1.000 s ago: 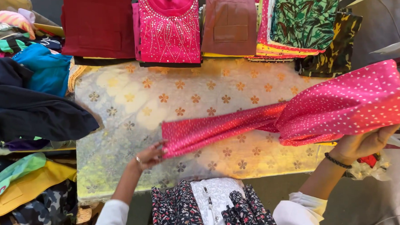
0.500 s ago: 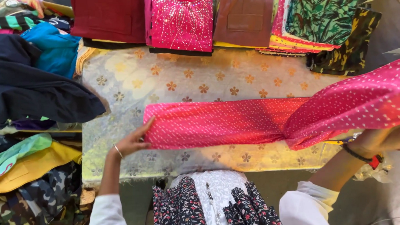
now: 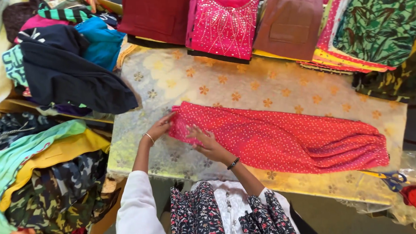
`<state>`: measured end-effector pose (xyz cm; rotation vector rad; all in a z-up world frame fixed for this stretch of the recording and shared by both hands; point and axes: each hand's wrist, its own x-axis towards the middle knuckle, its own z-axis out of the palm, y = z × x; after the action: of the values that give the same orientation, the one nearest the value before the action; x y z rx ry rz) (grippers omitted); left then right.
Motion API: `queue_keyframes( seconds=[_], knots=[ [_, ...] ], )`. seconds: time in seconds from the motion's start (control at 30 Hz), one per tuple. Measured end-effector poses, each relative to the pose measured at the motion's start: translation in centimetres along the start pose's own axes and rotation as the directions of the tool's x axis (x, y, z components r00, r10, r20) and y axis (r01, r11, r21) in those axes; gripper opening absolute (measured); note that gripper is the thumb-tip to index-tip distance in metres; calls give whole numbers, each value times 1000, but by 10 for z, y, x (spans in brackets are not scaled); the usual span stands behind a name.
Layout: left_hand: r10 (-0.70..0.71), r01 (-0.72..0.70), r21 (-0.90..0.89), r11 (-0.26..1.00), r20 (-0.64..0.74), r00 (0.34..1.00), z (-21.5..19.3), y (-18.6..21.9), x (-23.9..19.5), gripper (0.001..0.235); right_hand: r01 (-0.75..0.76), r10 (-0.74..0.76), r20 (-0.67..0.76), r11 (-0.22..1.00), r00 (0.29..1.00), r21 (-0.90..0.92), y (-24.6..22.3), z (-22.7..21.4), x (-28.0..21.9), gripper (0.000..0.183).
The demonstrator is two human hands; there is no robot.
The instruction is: Folding various pieces of clothing including pants, leggings, and shirts.
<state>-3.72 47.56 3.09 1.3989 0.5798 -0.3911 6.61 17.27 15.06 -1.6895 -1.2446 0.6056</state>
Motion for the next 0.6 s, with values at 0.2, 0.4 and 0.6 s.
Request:
queue_keyframes(
  seconds=[0.2,0.4,0.6],
  knots=[
    [170,-66,310,948,-322,931,16,-5,35,36,-235,208,-280,970,937,-66,70,-55,-61,48],
    [304,-257,163,952,-446,842,41,22,56,26,-411,219,-528,868,821,-279,131,-131,-115,28],
    [429,-449,34,893,-364,827,72,40,11,40,-252,265,-270,964,926,81,117,-89,-38,38]
  ],
)
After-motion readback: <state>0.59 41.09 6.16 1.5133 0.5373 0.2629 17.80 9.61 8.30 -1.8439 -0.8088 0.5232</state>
